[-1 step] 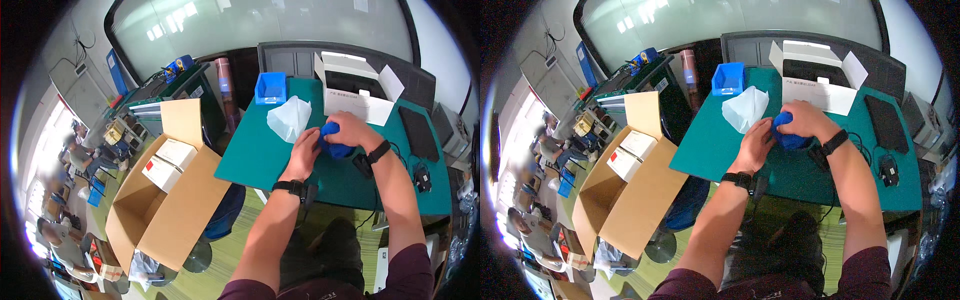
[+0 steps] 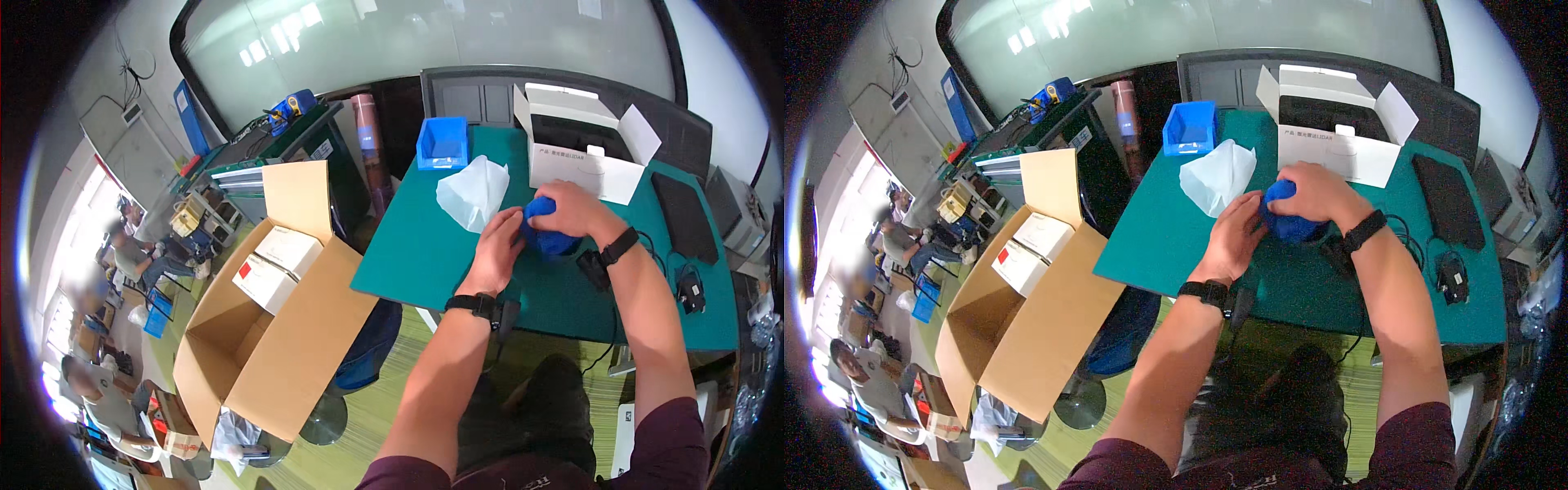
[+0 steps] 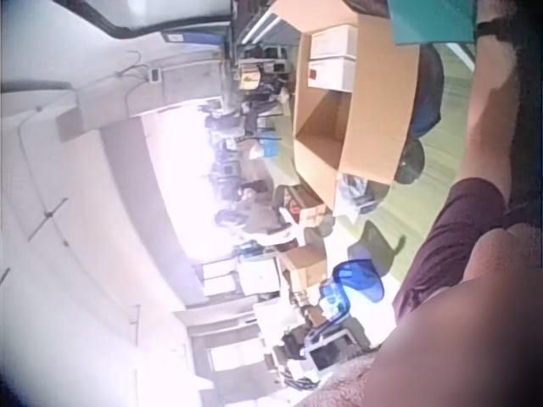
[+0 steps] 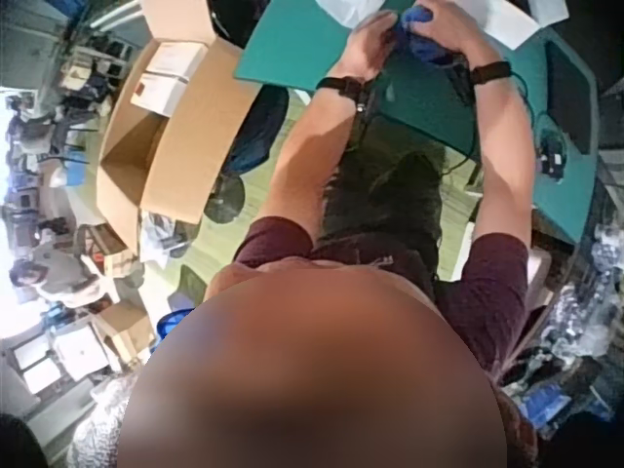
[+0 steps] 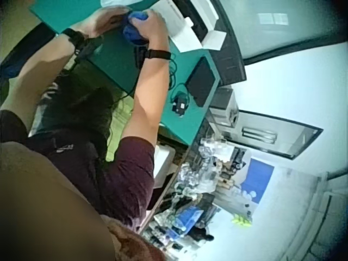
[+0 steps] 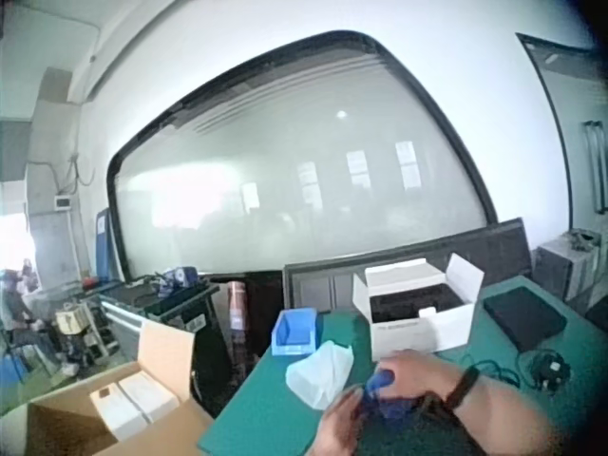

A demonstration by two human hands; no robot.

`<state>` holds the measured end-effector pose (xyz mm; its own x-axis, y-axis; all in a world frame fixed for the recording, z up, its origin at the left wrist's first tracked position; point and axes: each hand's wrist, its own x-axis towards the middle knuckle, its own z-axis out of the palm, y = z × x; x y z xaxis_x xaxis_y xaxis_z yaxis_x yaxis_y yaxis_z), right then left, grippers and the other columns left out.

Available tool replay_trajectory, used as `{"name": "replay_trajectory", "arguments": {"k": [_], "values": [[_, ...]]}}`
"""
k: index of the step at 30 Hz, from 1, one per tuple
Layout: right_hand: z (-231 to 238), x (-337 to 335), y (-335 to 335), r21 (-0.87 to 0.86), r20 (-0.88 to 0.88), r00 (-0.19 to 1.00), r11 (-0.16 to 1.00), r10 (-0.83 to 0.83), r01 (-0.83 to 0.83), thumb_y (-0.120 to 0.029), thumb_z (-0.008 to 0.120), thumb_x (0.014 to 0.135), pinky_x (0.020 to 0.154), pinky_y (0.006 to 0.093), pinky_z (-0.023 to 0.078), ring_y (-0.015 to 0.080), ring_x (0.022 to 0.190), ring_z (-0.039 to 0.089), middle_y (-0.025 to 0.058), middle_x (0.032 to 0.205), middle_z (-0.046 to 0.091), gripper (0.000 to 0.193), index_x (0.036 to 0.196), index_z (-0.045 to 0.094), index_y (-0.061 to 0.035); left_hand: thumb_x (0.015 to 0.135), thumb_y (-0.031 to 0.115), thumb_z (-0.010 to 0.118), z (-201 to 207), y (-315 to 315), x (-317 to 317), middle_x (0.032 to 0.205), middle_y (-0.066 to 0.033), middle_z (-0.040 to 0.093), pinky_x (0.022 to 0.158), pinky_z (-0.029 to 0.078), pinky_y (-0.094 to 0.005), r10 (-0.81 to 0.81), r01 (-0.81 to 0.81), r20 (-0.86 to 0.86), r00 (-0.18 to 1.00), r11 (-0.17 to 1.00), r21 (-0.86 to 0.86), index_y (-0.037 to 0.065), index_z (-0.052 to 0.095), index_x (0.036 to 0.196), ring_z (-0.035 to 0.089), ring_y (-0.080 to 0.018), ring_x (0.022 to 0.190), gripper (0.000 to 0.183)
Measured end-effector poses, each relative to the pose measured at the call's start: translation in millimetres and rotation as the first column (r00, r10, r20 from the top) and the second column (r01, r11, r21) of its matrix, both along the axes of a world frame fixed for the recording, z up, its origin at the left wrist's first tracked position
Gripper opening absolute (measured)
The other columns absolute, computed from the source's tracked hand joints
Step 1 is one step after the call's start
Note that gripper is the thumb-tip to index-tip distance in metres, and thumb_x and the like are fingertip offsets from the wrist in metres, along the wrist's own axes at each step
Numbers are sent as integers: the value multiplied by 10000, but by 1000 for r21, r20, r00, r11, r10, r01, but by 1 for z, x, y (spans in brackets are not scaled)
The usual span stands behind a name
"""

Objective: Wiping a circular electro-mechanical component using a blue cloth.

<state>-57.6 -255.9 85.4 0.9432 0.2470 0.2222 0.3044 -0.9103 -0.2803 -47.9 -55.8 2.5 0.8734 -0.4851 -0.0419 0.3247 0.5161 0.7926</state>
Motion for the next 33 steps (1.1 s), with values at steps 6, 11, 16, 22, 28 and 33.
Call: {"name": "replay_trajectory", "arguments": {"k": [6,11,16,22,28,33], "values": [[-4,4,-16,259,-131,986,957,-103,135,-485,753,910,854,413,528,316,936,682,176,992,718,506,1095,702,-17,1067,302,593,-5,-3,3,1294,-33,615,1065,402,-394,-19,21,23,1000,998,-65,89,571,1382,542,-175,1230,381],[-7,-2,-14,286,-130,973,933,-189,219,-524,730,926,896,412,531,332,1001,692,197,1072,727,557,1136,707,-8,1062,306,606,-7,-3,3,1305,-31,615,1083,398,-399,2,0,31,1000,998,-58,86,555,1394,542,-184,1240,401],[-17,-6,-8,317,-84,968,915,-236,251,-512,714,943,947,417,528,358,1080,701,210,1140,731,552,1173,699,-11,1057,312,607,-15,1,8,1294,-34,606,1073,415,-414,9,-7,62,998,999,-46,69,549,1395,542,-190,1224,420],[-33,-36,-25,405,8,979,895,-205,185,-406,669,1002,1144,389,411,342,1353,561,222,1432,602,617,1456,533,-11,1033,321,625,-9,-10,4,1238,-45,597,1037,427,-396,31,-30,94,995,999,-19,67,570,1378,538,-190,1169,432],[-41,-70,-18,290,80,981,946,-175,146,-331,682,990,1209,426,348,383,1440,463,246,1568,452,682,1542,431,-19,1020,332,627,-11,-6,7,1140,-17,575,977,428,-345,41,-41,115,992,999,-2,68,576,1360,528,-162,1073,434],[-37,-71,-13,30,205,964,985,-172,169,-269,749,933,1209,504,346,445,1453,420,257,1579,419,746,1555,413,-32,1020,323,633,-8,-9,4,1116,-5,576,936,429,-327,29,-29,117,993,1000,-8,69,584,1341,532,-152,1043,413]]}}
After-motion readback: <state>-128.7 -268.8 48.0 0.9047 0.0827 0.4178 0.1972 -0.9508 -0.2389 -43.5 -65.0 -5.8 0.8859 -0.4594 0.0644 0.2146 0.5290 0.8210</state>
